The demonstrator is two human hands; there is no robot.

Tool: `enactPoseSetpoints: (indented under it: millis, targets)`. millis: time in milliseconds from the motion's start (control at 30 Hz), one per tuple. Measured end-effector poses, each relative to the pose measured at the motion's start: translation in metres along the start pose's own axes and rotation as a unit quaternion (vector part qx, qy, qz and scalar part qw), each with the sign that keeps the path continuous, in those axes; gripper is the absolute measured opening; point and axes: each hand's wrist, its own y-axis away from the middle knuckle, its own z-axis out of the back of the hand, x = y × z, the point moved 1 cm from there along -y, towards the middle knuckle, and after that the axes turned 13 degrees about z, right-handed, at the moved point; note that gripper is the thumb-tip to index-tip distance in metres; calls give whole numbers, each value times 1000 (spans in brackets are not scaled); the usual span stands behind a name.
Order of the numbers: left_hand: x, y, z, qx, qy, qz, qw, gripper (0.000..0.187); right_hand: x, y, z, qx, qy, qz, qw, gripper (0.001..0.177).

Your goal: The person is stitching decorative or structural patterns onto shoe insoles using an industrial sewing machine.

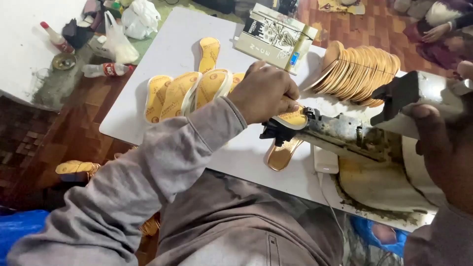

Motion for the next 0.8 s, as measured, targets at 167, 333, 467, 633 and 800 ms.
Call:
enactPoseSetpoints:
  millis: [167, 333, 467, 633, 800]
  targets:
    - [2, -8, 1, 51, 17, 0, 999, 10, 21, -9, 8, -77, 3, 161, 984, 45]
    - [3, 10, -8, 5, 29, 1, 1000, 12, 20, -9, 7, -61, 15, 129, 990, 56]
    - [-4, 29, -12, -62, 14, 50, 997, 30, -10, 5, -5, -47, -34, 81, 995, 34]
    - [-3, 48, -14, -55, -9, 46, 997, 41, -28, 12, -10, -8, -31, -33, 999, 43]
    - [-12, 64, -7, 29, 17, 100, 994, 52, -29, 9, -11, 2, -32, -47, 998, 49]
